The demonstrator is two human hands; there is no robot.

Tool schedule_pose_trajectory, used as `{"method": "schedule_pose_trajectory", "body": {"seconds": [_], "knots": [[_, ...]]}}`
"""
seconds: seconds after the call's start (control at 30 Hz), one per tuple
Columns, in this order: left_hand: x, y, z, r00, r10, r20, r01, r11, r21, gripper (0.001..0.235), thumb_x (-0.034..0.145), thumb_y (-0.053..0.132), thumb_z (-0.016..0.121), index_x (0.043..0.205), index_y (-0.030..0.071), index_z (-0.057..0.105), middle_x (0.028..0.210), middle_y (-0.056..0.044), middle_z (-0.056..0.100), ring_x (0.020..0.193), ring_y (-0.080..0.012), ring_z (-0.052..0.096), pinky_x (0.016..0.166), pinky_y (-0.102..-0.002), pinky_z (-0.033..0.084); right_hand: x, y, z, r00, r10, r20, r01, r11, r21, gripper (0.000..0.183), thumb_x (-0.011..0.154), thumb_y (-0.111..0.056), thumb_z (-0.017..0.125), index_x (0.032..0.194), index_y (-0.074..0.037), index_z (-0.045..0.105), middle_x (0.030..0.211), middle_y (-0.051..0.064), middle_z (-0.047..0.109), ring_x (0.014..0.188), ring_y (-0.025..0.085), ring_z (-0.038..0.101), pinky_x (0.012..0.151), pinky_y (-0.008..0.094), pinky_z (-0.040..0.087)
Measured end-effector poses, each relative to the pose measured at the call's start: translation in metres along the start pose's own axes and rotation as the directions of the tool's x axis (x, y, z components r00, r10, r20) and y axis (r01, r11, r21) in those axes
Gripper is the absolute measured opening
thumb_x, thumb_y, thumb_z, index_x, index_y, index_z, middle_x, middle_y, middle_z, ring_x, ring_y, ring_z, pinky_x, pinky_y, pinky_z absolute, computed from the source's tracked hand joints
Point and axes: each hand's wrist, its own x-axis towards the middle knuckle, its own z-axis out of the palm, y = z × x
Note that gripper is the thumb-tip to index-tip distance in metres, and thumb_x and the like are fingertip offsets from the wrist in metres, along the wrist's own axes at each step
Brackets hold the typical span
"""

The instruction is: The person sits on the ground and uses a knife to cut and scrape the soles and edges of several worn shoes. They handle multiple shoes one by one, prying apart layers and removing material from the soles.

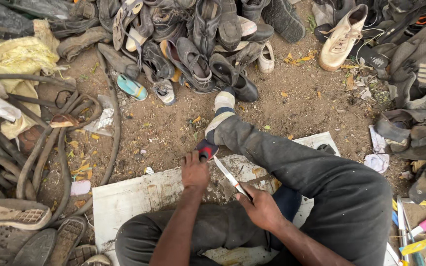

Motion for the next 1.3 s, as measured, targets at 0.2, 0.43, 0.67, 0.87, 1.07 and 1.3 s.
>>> {"method": "schedule_pose_trajectory", "body": {"seconds": [0.2,0.43,0.67,0.87,1.07,1.3], "knots": [[-0.021,-0.022,-0.014,0.988,0.087,0.128,-0.08,0.995,-0.057,0.02,0.092,0.014,0.064,0.106,0.003,0.073,0.123,-0.017,0.054,0.12,-0.0344,0.053,0.109,-0.054,0.043,0.033,0.018,0.033,0.974,-0.185,-0.128,0.125,0.918,-0.376,0.04,0.096,-0.031,0.064,0.132,-0.014,0.062,0.106,0.019,0.074,0.087,0.042,0.07,0.07,0.051,0.055],[-0.023,-0.02,-0.018,0.99,0.084,-0.111,-0.102,0.981,-0.162,0.032,0.082,0.009,0.065,0.112,0.004,0.074,0.119,-0.016,0.056,0.112,-0.0369,0.053,0.093,-0.058,0.044,0.113,0.01,0.087,0.956,-0.286,-0.062,0.236,0.877,-0.418,0.036,0.098,-0.025,0.059,0.129,-0.007,0.055,0.101,0.023,0.072,0.083,0.044,0.071,0.071,0.054,0.056],[-0.021,-0.035,-0.028,0.989,0.123,-0.083,-0.141,0.949,-0.282,0.022,0.081,0.011,0.067,0.1,0.004,0.074,0.116,-0.013,0.057,0.112,-0.0356,0.055,0.097,-0.056,0.045,0.055,0.012,0.069,0.987,-0.159,-0.009,0.14,0.896,-0.422,0.034,0.102,-0.026,0.052,0.132,-0.011,0.054,0.093,0.023,0.073,0.078,0.046,0.07,0.068,0.056,0.055],[-0.024,-0.034,-0.03,0.987,0.148,-0.058,-0.159,0.945,-0.285,0.008,0.083,0.009,0.069,0.084,0.003,0.074,0.11,-0.01,0.056,0.109,-0.0338,0.057,0.098,-0.054,0.047,0.092,0.003,0.088,0.991,-0.125,0.053,0.136,0.894,-0.427,0.034,0.102,-0.025,0.052,0.132,-0.009,0.051,0.095,0.022,0.073,0.079,0.044,0.072,0.07,0.055,0.056],[-0.027,-0.044,-0.018,0.997,0.016,-0.071,-0.046,0.899,-0.435,0.014,0.088,0.014,0.071,0.097,0.002,0.074,0.113,-0.01,0.056,0.103,-0.0299,0.06,0.087,-0.048,0.051,0.06,0.014,0.071,0.847,-0.532,0.01,0.455,0.713,-0.533,0.032,0.089,-0.013,0.056,0.12,-0.02,0.053,0.13,0.022,0.075,0.085,0.035,0.075,0.063,0.046,0.057],[-0.023,-0.044,-0.008,0.964,-0.061,-0.261,-0.076,0.87,-0.487,0.013,0.082,0.011,0.075,0.094,0.006,0.074,0.11,-0.012,0.06,0.105,-0.0354,0.059,0.086,-0.05,0.05,0.025,0.006,0.039,0.997,0.046,0.061,-0.01,0.867,-0.498,0.046,0.101,-0.033,0.053,0.144,-0.017,0.051,0.084,0.019,0.074,0.072,0.04,0.071,0.064,0.053,0.055]]}}
